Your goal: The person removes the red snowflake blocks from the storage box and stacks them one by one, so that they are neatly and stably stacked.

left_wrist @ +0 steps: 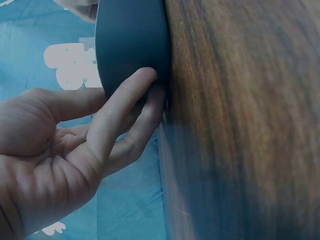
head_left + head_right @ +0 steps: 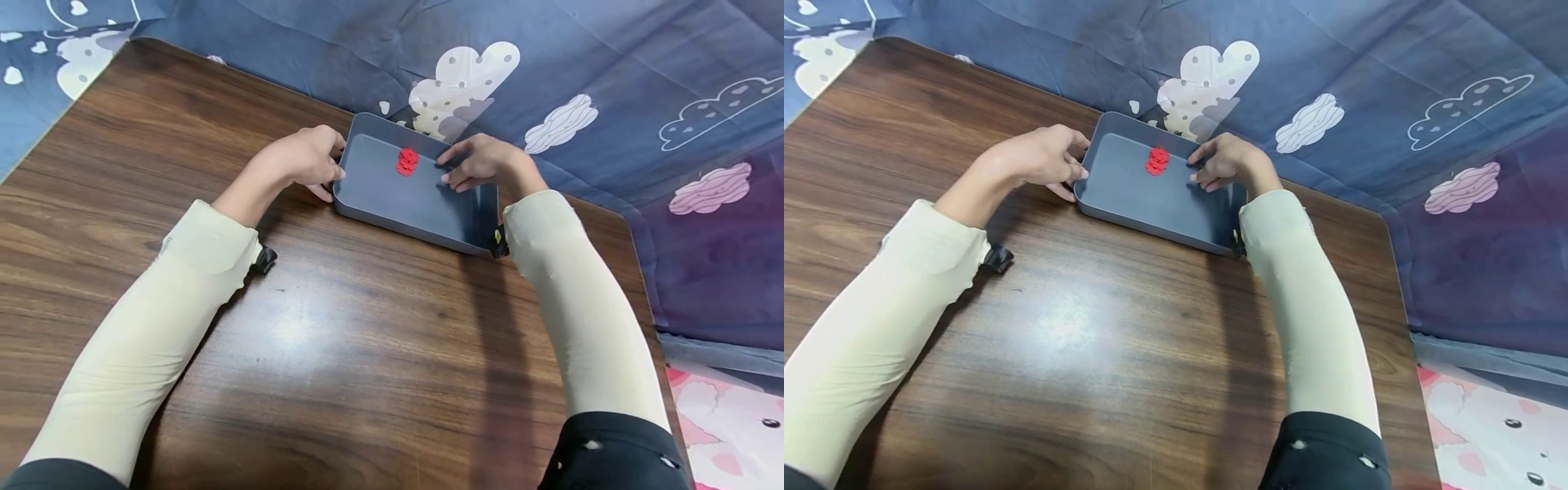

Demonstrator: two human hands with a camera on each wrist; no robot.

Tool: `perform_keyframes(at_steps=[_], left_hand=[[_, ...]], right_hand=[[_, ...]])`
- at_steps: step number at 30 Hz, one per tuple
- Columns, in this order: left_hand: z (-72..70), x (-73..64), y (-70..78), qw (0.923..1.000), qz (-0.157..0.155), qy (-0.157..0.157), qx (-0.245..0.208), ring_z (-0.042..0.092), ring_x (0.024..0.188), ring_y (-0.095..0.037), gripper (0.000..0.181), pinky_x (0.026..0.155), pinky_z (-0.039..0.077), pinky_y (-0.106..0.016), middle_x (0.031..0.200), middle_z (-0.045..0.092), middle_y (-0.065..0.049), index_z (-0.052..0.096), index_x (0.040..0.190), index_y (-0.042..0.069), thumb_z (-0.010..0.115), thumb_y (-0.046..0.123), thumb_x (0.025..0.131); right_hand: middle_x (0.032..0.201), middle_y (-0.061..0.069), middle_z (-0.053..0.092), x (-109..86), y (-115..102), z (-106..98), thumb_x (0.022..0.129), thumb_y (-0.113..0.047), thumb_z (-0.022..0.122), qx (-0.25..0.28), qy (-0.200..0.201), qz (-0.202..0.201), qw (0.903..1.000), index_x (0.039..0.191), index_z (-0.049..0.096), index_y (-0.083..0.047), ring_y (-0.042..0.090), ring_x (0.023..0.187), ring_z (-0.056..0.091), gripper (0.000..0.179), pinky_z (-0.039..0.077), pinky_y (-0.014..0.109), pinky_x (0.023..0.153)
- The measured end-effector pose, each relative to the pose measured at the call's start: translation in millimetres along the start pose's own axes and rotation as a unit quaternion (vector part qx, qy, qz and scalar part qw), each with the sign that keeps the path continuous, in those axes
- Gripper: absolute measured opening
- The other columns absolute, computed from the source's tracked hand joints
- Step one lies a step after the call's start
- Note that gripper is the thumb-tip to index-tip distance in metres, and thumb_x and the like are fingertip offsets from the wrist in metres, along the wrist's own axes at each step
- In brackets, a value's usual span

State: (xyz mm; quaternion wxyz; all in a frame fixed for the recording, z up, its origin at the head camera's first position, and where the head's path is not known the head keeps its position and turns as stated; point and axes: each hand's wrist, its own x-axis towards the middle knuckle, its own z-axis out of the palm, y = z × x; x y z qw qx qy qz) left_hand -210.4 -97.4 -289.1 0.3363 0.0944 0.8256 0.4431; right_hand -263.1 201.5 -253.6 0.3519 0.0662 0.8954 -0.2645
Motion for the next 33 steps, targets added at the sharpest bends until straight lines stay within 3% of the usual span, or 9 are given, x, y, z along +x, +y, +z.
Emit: perform_keyframes(at_steps=[4,11,17,20,25,33], left_hand=[[0.3,0.4,-1.4,1.0,0.003,0.001,-0.002,0.067,0.131,-0.031,0.069,0.091,0.071,-0.027,0.148,0.058,-0.026,0.015,0.171,-0.001,0.05,0.0,0.111],[-0.4,1.6,-1.4,1.0,0.001,-0.002,0.005,0.068,0.131,-0.031,0.07,0.091,0.071,-0.027,0.149,0.059,-0.026,0.014,0.171,0.0,0.05,0.001,0.111],[-1.0,0.9,-1.2,1.0,0.001,-0.001,0.006,0.068,0.131,-0.03,0.07,0.091,0.071,-0.027,0.149,0.059,-0.026,0.014,0.171,0.0,0.05,0.001,0.111],[-1.0,0.0,-1.2,1.0,0.002,-0.001,0.002,0.067,0.132,-0.031,0.069,0.092,0.07,-0.027,0.149,0.059,-0.026,0.014,0.171,0.0,0.049,0.0,0.111],[-0.2,-0.7,-1.1,1.0,0.004,-0.002,-0.004,0.067,0.132,-0.032,0.066,0.092,0.07,-0.027,0.148,0.061,-0.026,0.018,0.17,-0.001,0.049,-0.001,0.111],[0.2,0.9,-1.0,1.0,-0.001,-0.001,-0.008,0.067,0.133,-0.032,0.067,0.091,0.071,-0.027,0.147,0.061,-0.026,0.018,0.17,-0.001,0.049,0.0,0.111]], right_hand=[[0.101,0.002,0.064,5.3,-12.5,10.3,0.101,-0.002,0.072,0.006,-0.004,-0.024,0.9997,0.159,0.051,-0.006,0.004,0.076,0.07,0.062,0.07,0.019,0.078],[0.136,0.015,0.057,7.5,-29.0,19.0,0.101,-0.001,0.071,-0.023,-0.009,-0.049,0.9985,0.162,0.049,-0.01,0.006,0.079,0.07,0.066,0.071,0.022,0.082],[0.142,0.023,0.061,11.0,-28.4,19.5,0.102,-0.004,0.071,-0.027,-0.009,-0.042,0.9987,0.162,0.048,-0.009,0.006,0.08,0.071,0.064,0.072,0.024,0.083],[0.136,0.02,0.065,11.4,-23.9,17.9,0.102,-0.005,0.072,-0.02,-0.003,-0.041,0.999,0.158,0.052,-0.005,0.005,0.076,0.072,0.06,0.072,0.024,0.08],[0.104,0.005,0.071,13.4,-16.6,18.2,0.099,-0.007,0.076,-0.023,0.022,-0.057,0.9979,0.149,0.062,0.001,0.006,0.07,0.073,0.053,0.072,0.024,0.075],[0.077,-0.006,0.073,18.1,-12.8,22.7,0.094,-0.007,0.084,-0.067,0.076,-0.077,0.9918,0.123,0.076,0.006,0.005,0.065,0.073,0.033,0.071,0.023,0.068]])
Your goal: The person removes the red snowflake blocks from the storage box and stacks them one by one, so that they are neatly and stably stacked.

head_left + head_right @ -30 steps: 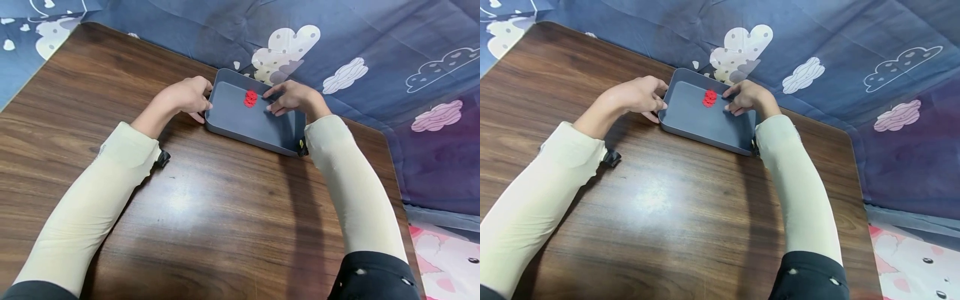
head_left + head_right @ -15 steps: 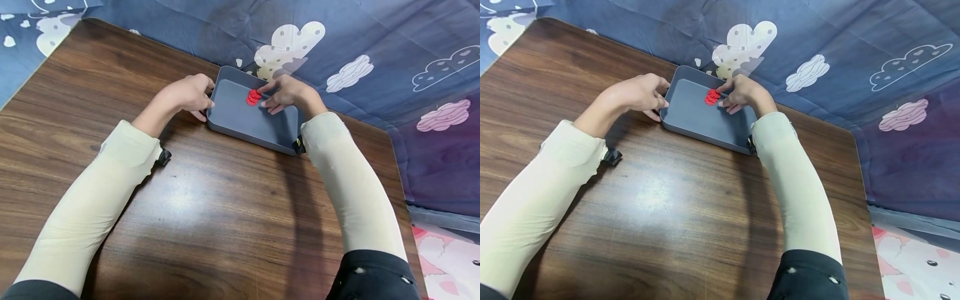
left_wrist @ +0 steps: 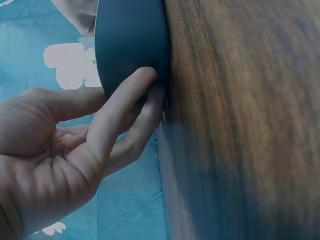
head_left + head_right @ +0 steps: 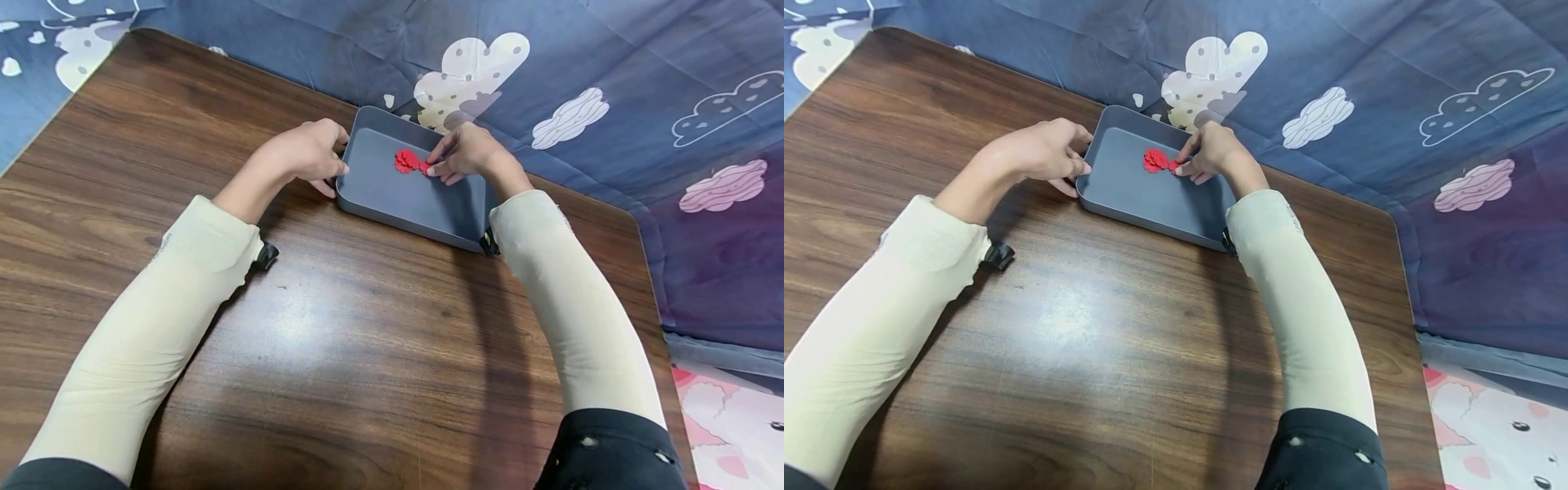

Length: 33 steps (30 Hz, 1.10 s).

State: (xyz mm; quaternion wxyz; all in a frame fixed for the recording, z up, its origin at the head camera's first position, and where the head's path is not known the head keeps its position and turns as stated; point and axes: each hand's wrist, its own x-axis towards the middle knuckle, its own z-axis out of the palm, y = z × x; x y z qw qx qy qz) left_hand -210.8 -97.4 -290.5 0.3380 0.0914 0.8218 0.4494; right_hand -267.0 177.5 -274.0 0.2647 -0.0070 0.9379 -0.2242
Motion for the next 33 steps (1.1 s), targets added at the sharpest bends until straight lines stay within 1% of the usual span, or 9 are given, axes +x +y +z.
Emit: perform_keyframes(at_steps=[5,7,12,15,19,22,25,29,33], left_hand=[[-0.9,1.7,-0.6,1.0,0.001,-0.001,0.005,0.067,0.133,-0.031,0.069,0.091,0.071,-0.027,0.148,0.06,-0.026,0.015,0.171,0.0,0.049,0.0,0.111],[-1.1,1.9,-0.2,1.0,0.001,-0.003,0.005,0.066,0.133,-0.031,0.069,0.092,0.07,-0.027,0.149,0.059,-0.026,0.015,0.171,0.0,0.049,0.001,0.111],[-0.9,1.3,0.2,1.0,0.001,-0.001,0.003,0.066,0.133,-0.03,0.068,0.091,0.07,-0.026,0.149,0.059,-0.026,0.016,0.171,0.0,0.049,0.0,0.111],[-0.5,1.0,0.0,1.0,0.001,0.001,0.006,0.066,0.131,-0.029,0.068,0.091,0.07,-0.025,0.149,0.059,-0.026,0.016,0.171,0.0,0.049,0.001,0.111],[-0.3,0.9,-0.2,1.0,0.0,0.001,0.007,0.066,0.132,-0.03,0.068,0.091,0.07,-0.025,0.149,0.058,-0.026,0.017,0.171,0.0,0.049,0.001,0.111],[-0.3,0.4,0.5,1.0,0.001,0.002,0.008,0.067,0.132,-0.031,0.068,0.09,0.071,-0.026,0.149,0.058,-0.027,0.016,0.171,0.0,0.049,0.0,0.111],[-0.1,0.1,0.8,0.9999,0.002,0.002,0.01,0.067,0.132,-0.031,0.069,0.09,0.071,-0.026,0.149,0.059,-0.027,0.016,0.171,0.0,0.049,0.0,0.111],[0.1,-0.2,0.7,0.9999,0.002,-0.001,0.011,0.066,0.132,-0.031,0.069,0.09,0.07,-0.026,0.149,0.058,-0.027,0.014,0.171,-0.001,0.049,0.0,0.111],[0.1,-0.3,0.3,1.0,0.003,-0.001,0.008,0.066,0.133,-0.032,0.068,0.091,0.07,-0.026,0.149,0.058,-0.027,0.016,0.171,-0.001,0.048,0.0,0.111]], right_hand=[[0.075,-0.007,0.072,2.6,2.0,2.4,0.091,-0.003,0.086,-0.024,0.008,-0.008,0.9996,0.111,0.076,0.005,0.003,0.065,0.071,0.024,0.07,0.021,0.067],[0.077,-0.006,0.072,2.4,1.9,2.4,0.091,-0.003,0.085,-0.031,0.005,-0.011,0.9994,0.111,0.075,0.005,0.003,0.066,0.07,0.023,0.07,0.021,0.068],[0.083,-0.004,0.07,2.4,1.8,1.7,0.095,-0.002,0.08,-0.026,-0.019,-0.013,0.9994,0.112,0.072,0.005,0.004,0.071,0.069,0.021,0.07,0.02,0.071],[0.085,-0.004,0.066,1.8,3.0,2.2,0.097,-0.006,0.08,-0.032,-0.024,-0.017,0.9991,0.113,0.07,0.004,0.004,0.071,0.068,0.021,0.07,0.019,0.071],[0.083,-0.004,0.065,0.4,4.6,2.7,0.094,-0.013,0.085,-0.056,-0.019,-0.025,0.9979,0.11,0.071,0.001,0.003,0.069,0.067,0.026,0.067,0.017,0.068],[0.082,-0.004,0.066,0.2,5.6,2.1,0.091,-0.012,0.088,-0.061,-0.022,-0.025,0.9976,0.108,0.071,0.001,0.003,0.069,0.067,0.027,0.066,0.015,0.067],[0.084,-0.001,0.065,-0.1,6.8,1.5,0.091,-0.007,0.087,-0.036,-0.03,-0.02,0.9987,0.108,0.069,0.002,0.004,0.07,0.067,0.026,0.068,0.017,0.069],[0.084,0.002,0.064,-0.7,8.9,2.2,0.091,0.004,0.082,0.014,-0.036,-0.019,0.9991,0.11,0.066,0.005,0.007,0.069,0.069,0.024,0.071,0.021,0.069],[0.083,0.003,0.062,-2.8,11.2,2.5,0.093,0.009,0.078,0.04,-0.037,-0.021,0.9983,0.109,0.065,0.005,0.008,0.069,0.07,0.021,0.071,0.022,0.068]])
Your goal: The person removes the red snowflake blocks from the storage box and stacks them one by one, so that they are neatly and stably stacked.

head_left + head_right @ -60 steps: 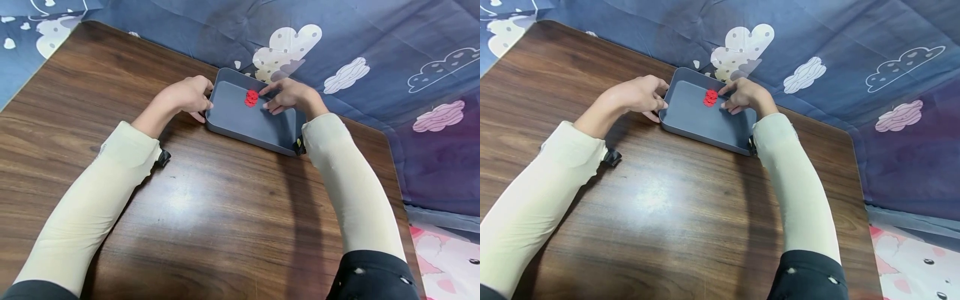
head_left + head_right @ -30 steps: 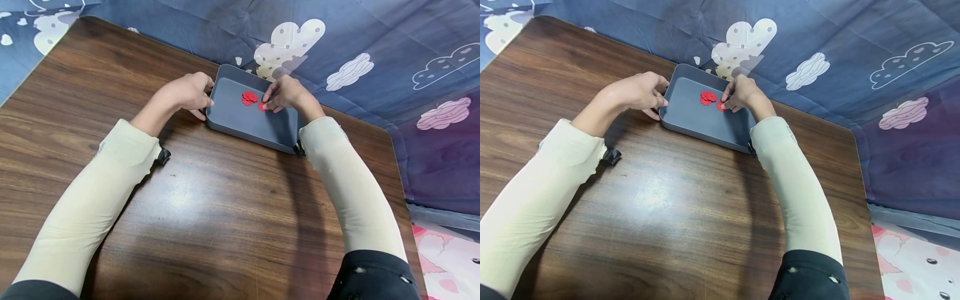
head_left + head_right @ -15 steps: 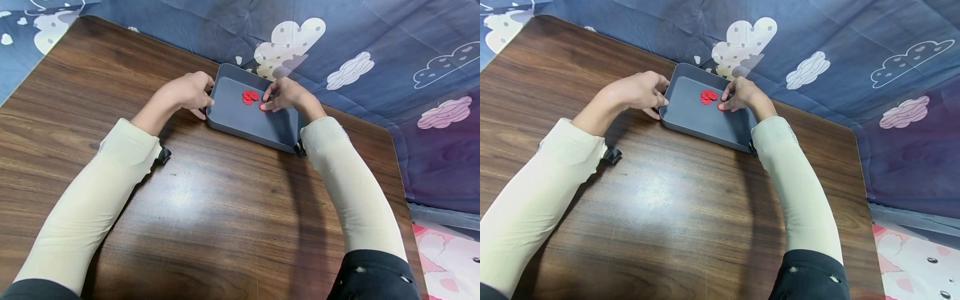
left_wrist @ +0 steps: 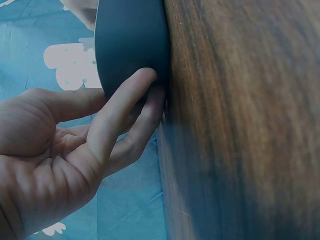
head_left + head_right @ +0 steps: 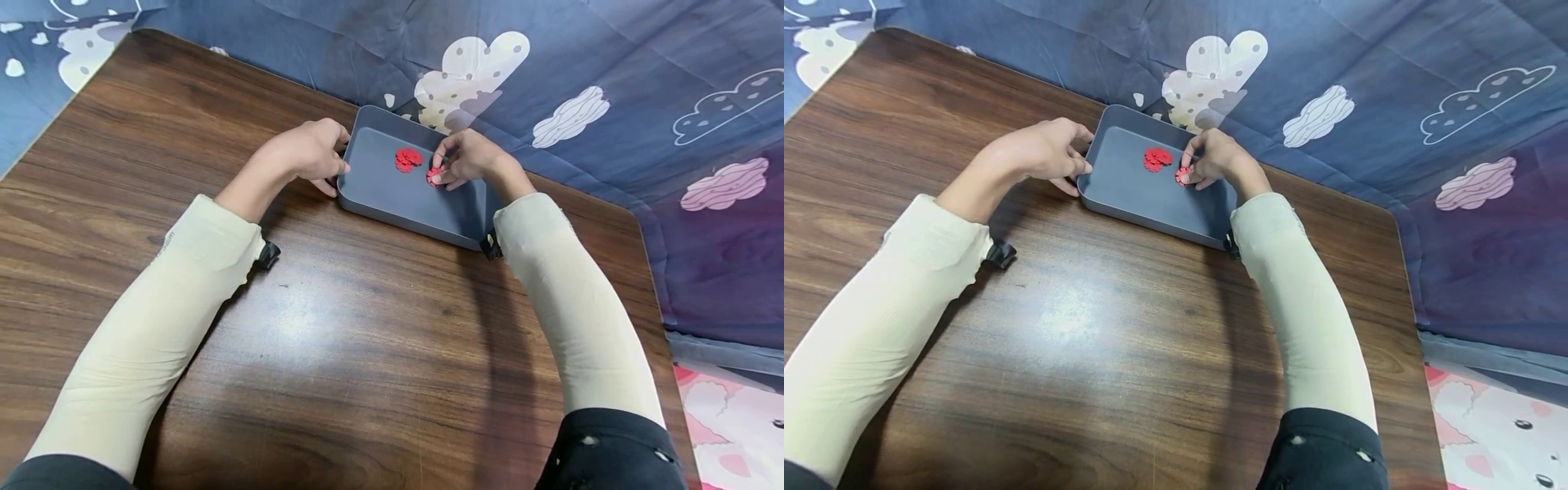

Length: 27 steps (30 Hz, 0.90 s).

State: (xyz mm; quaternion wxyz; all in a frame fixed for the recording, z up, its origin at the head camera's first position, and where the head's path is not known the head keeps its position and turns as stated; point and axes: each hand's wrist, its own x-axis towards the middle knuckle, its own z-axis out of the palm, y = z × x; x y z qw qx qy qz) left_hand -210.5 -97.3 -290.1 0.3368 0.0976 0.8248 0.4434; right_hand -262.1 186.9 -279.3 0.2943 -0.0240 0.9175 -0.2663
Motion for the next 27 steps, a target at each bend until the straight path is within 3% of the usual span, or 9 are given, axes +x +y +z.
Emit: perform_keyframes(at_steps=[9,27], left_hand=[[1.9,0.0,1.7,1.0,-0.004,0.001,-0.003,0.066,0.134,-0.031,0.068,0.092,0.07,-0.027,0.149,0.059,-0.027,0.015,0.171,0.0,0.048,0.0,0.111],[0.7,0.6,0.9,1.0,-0.009,0.002,-0.002,0.067,0.13,-0.031,0.071,0.091,0.071,-0.027,0.146,0.06,-0.026,0.014,0.172,0.002,0.05,0.002,0.111]], right_hand=[[0.086,0.003,0.061,-7.3,10.3,-9.8,0.096,0.007,0.074,0.037,-0.002,0.019,0.9991,0.11,0.065,0.002,0.008,0.076,0.071,0.017,0.072,0.024,0.07],[0.083,-0.003,0.073,-27.8,30.9,-45.2,0.1,-0.003,0.074,0.021,0.02,0.037,0.9989,0.108,0.068,-0.005,0.008,0.075,0.073,0.011,0.072,0.025,0.072]])
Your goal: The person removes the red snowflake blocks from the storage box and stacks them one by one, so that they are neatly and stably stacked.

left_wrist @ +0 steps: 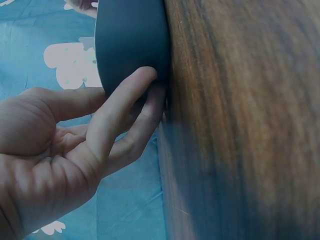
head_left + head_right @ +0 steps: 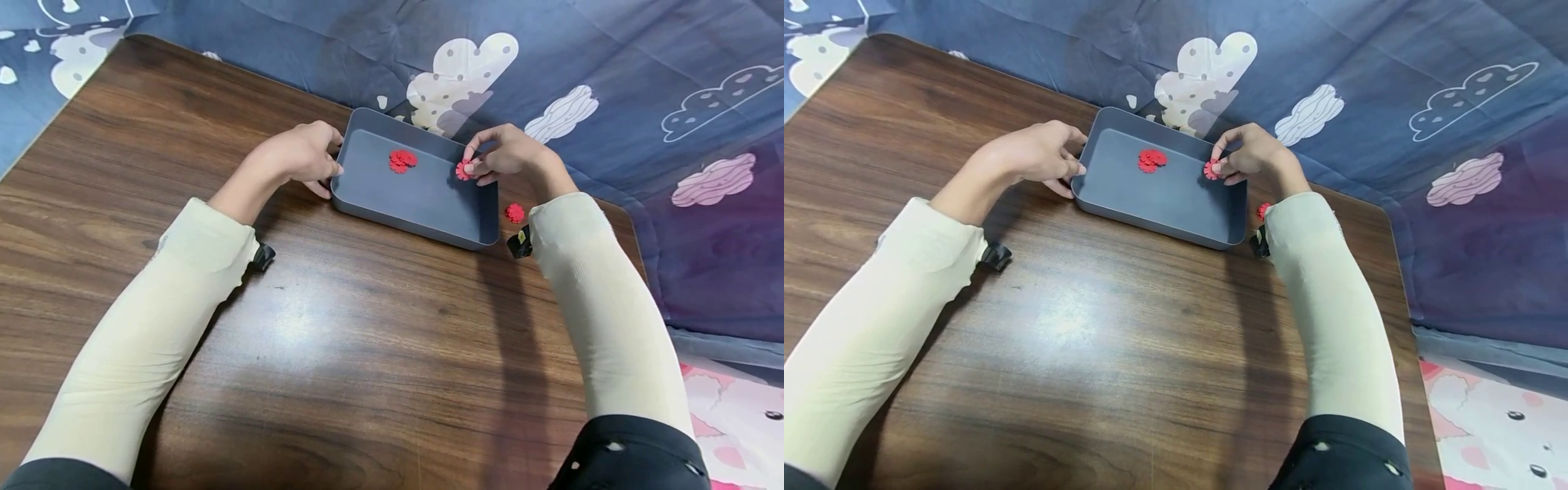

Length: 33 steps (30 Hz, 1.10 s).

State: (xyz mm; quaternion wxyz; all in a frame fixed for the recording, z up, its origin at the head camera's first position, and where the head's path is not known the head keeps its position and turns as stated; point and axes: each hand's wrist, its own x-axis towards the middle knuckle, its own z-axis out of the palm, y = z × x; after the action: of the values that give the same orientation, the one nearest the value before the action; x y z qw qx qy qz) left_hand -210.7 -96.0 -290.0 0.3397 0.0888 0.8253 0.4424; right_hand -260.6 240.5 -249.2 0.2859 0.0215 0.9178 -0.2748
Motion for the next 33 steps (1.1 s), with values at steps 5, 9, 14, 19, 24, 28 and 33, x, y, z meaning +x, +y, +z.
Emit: perform_keyframes(at_steps=[5,9,14,19,24,28,33], left_hand=[[-0.2,-0.4,0.2,1.0,0.002,-0.003,0.001,0.068,0.131,-0.033,0.07,0.092,0.071,-0.028,0.146,0.06,-0.026,0.015,0.172,0.003,0.05,0.003,0.111],[0.0,-0.7,0.6,1.0,0.003,-0.003,0.001,0.067,0.131,-0.033,0.07,0.092,0.071,-0.028,0.145,0.06,-0.026,0.015,0.172,0.004,0.05,0.003,0.111],[0.0,-0.3,-0.2,1.0,0.005,-0.006,-0.001,0.067,0.131,-0.033,0.07,0.091,0.071,-0.028,0.146,0.059,-0.026,0.014,0.172,0.003,0.05,0.003,0.111],[-0.6,-0.2,-0.8,0.9999,0.009,-0.011,-0.007,0.066,0.133,-0.034,0.071,0.093,0.071,-0.029,0.149,0.057,-0.028,0.012,0.172,0.002,0.049,0.001,0.111],[-0.1,-0.8,-0.7,0.9999,0.011,-0.009,-0.009,0.065,0.133,-0.035,0.071,0.092,0.071,-0.028,0.149,0.057,-0.028,0.012,0.172,0.001,0.048,0.0,0.111],[0.2,-1.0,-0.5,0.9998,0.01,-0.008,-0.014,0.065,0.134,-0.034,0.071,0.093,0.071,-0.028,0.15,0.056,-0.028,0.012,0.172,0.001,0.048,0.0,0.111],[0.3,-1.3,-0.1,0.9998,0.01,-0.008,-0.016,0.065,0.134,-0.035,0.07,0.093,0.071,-0.029,0.15,0.056,-0.028,0.012,0.172,0.001,0.048,0.0,0.111]], right_hand=[[0.084,-0.005,0.072,-6.4,7.8,-9.9,0.101,-0.003,0.073,0.006,0.002,0.014,0.9999,0.11,0.067,-0.007,0.008,0.073,0.071,0.011,0.07,0.023,0.069],[0.086,-0.005,0.073,-12.3,14.2,-15.8,0.102,-0.003,0.071,0.019,0.0,0.024,0.9995,0.111,0.065,-0.008,0.008,0.076,0.071,0.012,0.07,0.023,0.071],[0.086,-0.005,0.074,-20.4,23.4,-22.7,0.103,-0.006,0.072,0.023,0.006,0.034,0.9991,0.111,0.067,-0.01,0.008,0.077,0.072,0.01,0.07,0.023,0.072],[0.083,-0.005,0.074,-27.0,34.4,-31.3,0.104,-0.007,0.071,0.026,-0.001,0.045,0.9986,0.111,0.069,-0.011,0.008,0.074,0.072,0.008,0.07,0.022,0.071],[0.085,-0.004,0.073,-32.9,48.7,-38.7,0.105,-0.004,0.068,0.032,-0.01,0.055,0.9979,0.112,0.069,-0.012,0.007,0.075,0.072,0.011,0.07,0.022,0.073],[0.088,-0.005,0.075,-37.1,61.8,-43.1,0.105,0.0,0.067,0.057,-0.013,0.068,0.996,0.111,0.069,-0.012,0.007,0.078,0.073,0.014,0.07,0.021,0.074],[0.09,-0.005,0.076,-41.7,77.0,-45.4,0.104,0.005,0.065,0.093,-0.015,0.08,0.9923,0.109,0.071,-0.012,0.006,0.081,0.073,0.019,0.07,0.022,0.076]])
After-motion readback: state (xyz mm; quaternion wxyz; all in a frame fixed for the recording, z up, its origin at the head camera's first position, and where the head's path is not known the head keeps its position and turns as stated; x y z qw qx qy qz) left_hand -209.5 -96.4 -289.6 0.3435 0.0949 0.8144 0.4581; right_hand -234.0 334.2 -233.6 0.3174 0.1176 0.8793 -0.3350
